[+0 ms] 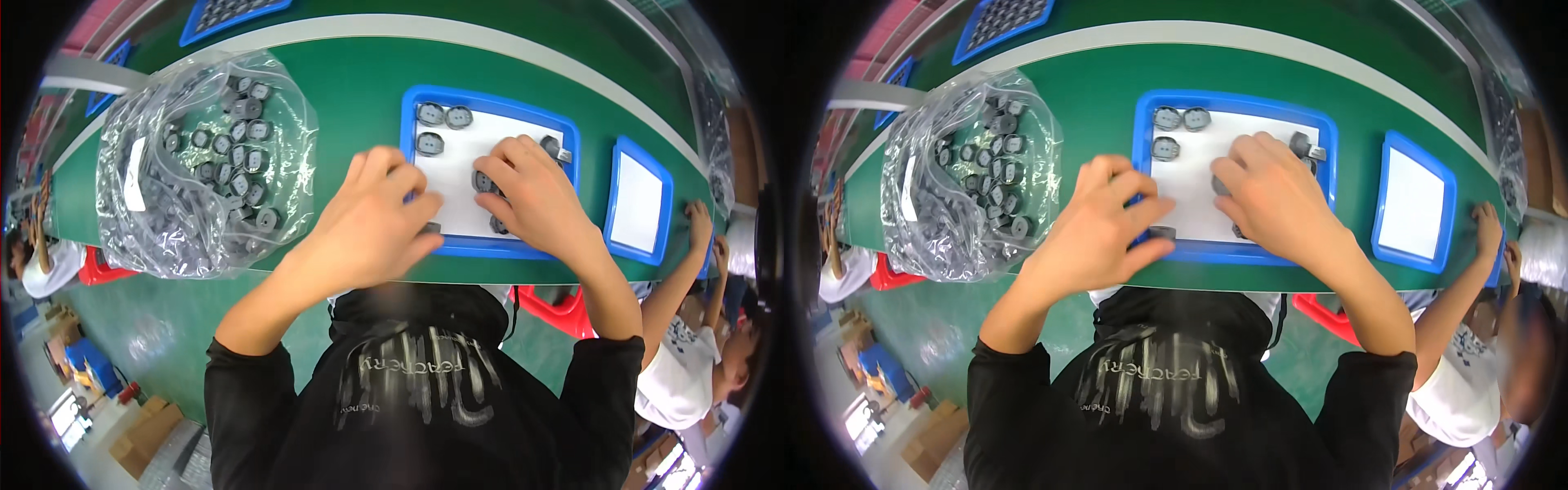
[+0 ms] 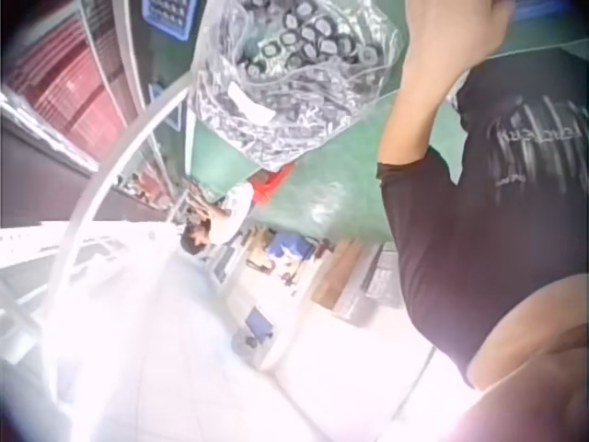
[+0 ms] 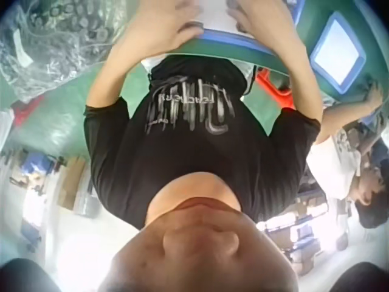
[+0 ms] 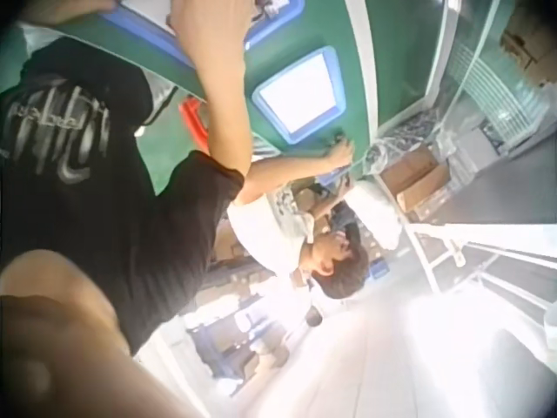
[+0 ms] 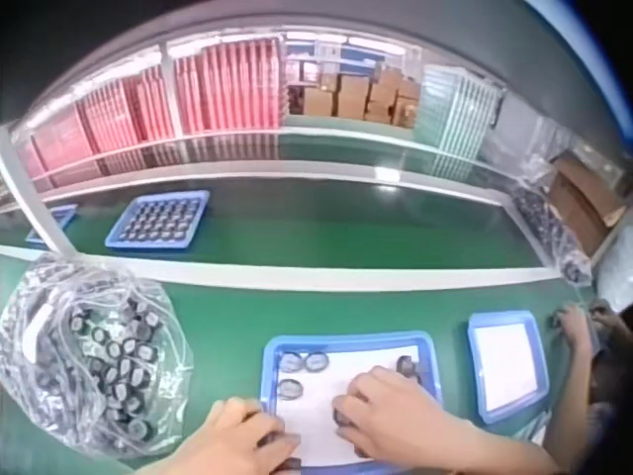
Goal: Taking grey electronic components from a plastic bag and arranging them neatly in a blue plastic tray on an assembly line.
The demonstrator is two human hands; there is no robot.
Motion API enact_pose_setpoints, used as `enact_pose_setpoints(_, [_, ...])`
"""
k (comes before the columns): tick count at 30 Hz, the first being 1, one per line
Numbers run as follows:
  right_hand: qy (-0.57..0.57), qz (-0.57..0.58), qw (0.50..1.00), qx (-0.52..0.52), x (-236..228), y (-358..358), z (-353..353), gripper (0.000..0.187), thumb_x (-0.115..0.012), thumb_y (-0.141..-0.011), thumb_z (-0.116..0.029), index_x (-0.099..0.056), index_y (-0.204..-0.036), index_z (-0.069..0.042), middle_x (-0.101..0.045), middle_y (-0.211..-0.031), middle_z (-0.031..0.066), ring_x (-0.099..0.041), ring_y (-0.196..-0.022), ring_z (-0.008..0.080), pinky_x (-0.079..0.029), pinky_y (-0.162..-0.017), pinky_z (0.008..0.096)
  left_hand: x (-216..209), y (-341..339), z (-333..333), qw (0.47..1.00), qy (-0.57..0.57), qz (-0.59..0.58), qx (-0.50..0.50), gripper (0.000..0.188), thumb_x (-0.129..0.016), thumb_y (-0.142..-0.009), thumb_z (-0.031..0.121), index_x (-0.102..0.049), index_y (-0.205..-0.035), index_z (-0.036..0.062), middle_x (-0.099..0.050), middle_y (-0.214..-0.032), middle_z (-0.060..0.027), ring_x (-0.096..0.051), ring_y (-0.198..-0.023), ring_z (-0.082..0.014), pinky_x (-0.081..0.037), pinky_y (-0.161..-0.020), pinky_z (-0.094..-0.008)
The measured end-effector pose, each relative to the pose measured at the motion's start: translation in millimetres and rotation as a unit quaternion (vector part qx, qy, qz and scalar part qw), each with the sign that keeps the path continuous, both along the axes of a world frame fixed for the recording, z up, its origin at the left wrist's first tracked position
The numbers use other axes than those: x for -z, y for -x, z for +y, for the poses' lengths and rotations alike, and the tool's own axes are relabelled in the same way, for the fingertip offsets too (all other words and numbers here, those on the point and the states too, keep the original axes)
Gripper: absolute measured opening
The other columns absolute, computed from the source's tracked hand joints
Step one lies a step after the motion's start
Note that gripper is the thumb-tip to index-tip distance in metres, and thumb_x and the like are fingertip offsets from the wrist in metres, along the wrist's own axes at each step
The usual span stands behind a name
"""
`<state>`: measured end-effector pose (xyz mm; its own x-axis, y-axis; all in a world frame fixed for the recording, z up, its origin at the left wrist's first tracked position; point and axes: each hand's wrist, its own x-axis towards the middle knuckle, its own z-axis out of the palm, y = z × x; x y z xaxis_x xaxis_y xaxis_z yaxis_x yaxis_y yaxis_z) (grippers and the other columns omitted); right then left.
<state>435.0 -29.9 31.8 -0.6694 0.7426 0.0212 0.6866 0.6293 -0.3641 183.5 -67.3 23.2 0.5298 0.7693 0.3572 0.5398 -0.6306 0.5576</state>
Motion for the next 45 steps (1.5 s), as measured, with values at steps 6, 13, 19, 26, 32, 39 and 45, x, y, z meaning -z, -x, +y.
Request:
enact_pose_setpoints(6, [0.013,0.06,0.997,-0.038,7,18,-2,0.036,-0.074,-0.08,-0.005,-0.067,-0.116,-0.005,-0.059,-0.113,0.013,-0.061,-0.105,0.0325,-0.051,-0.089,0.0422,17,-6,-1,0.997,-0.015,0.072,0.012,0.016,-0.079,-0.073,0.011,-0.072,-0.086,0.0053,-0.062,-0.096,-0.007,-0.053,-0.104,-0.0313,-0.044,-0.09,-0.0421])
enact_pose_setpoints(13, [-0.043,0.074,0.996,0.0,12,14,6,0.025,-0.073,-0.082,-0.005,-0.067,-0.106,-0.006,-0.059,-0.11,0.0105,-0.063,-0.099,0.0321,-0.053,-0.085,0.0416,8,-3,1,1.0,-0.017,0.025,-0.002,0.018,-0.079,-0.074,0.009,-0.073,-0.091,0.0056,-0.062,-0.105,-0.0089,-0.053,-0.11,-0.0333,-0.043,-0.092,-0.0451])
enact_pose_setpoints(19, [-0.051,0.14,0.989,-0.008,21,19,14,0.022,-0.073,-0.082,-0.003,-0.067,-0.103,-0.005,-0.06,-0.108,0.009,-0.063,-0.094,0.0293,-0.054,-0.08,0.0388,22,-7,23,0.993,-0.062,0.012,-0.101,0.022,-0.081,-0.073,0.01,-0.075,-0.095,0.0057,-0.062,-0.109,-0.0104,-0.051,-0.113,-0.0348,-0.042,-0.095,-0.0474])
enact_pose_setpoints(26, [-0.085,0.137,0.987,0.002,29,13,14,0.013,-0.073,-0.082,-0.002,-0.069,-0.094,-0.004,-0.058,-0.105,0.009,-0.063,-0.093,0.0283,-0.054,-0.078,0.0384,27,-19,38,0.985,-0.109,0.06,-0.12,0.024,-0.08,-0.074,0.007,-0.076,-0.098,0.0063,-0.059,-0.116,-0.0142,-0.049,-0.113,-0.0363,-0.041,-0.093,-0.0468])
enact_pose_setpoints(32, [-0.098,0.141,0.985,-0.011,28,22,34,0.008,-0.073,-0.082,-0.003,-0.067,-0.087,-0.003,-0.056,-0.097,0.01,-0.061,-0.088,0.0289,-0.052,-0.075,0.0391,28,-19,50,0.985,-0.108,0.044,-0.124,0.027,-0.08,-0.073,0.007,-0.075,-0.099,0.0068,-0.059,-0.115,-0.0142,-0.05,-0.113,-0.0356,-0.042,-0.093,-0.0471])
enact_pose_setpoints(39, [-0.067,0.172,0.983,-0.022,25,28,35,0.018,-0.072,-0.081,-0.001,-0.065,-0.098,-0.002,-0.056,-0.098,0.0141,-0.061,-0.092,0.0334,-0.051,-0.078,0.0416,33,-7,50,0.981,-0.146,-0.003,-0.126,0.02,-0.072,-0.071,0.01,-0.072,-0.091,0.0064,-0.06,-0.109,-0.0155,-0.054,-0.107,-0.0379,-0.043,-0.09,-0.0507])
enact_pose_setpoints(45, [0.023,0.056,0.995,-0.08,-33,2,-5,0.033,-0.076,-0.067,-0.009,-0.065,-0.098,-0.002,-0.06,-0.099,0.0156,-0.053,-0.098,0.0394,-0.043,-0.09,0.0499,15,-6,1,0.997,-0.078,0.012,0.026,0.026,-0.076,-0.067,0.021,-0.07,-0.087,0.0073,-0.056,-0.098,-0.014,-0.05,-0.104,-0.0366,-0.041,-0.091,-0.0501])
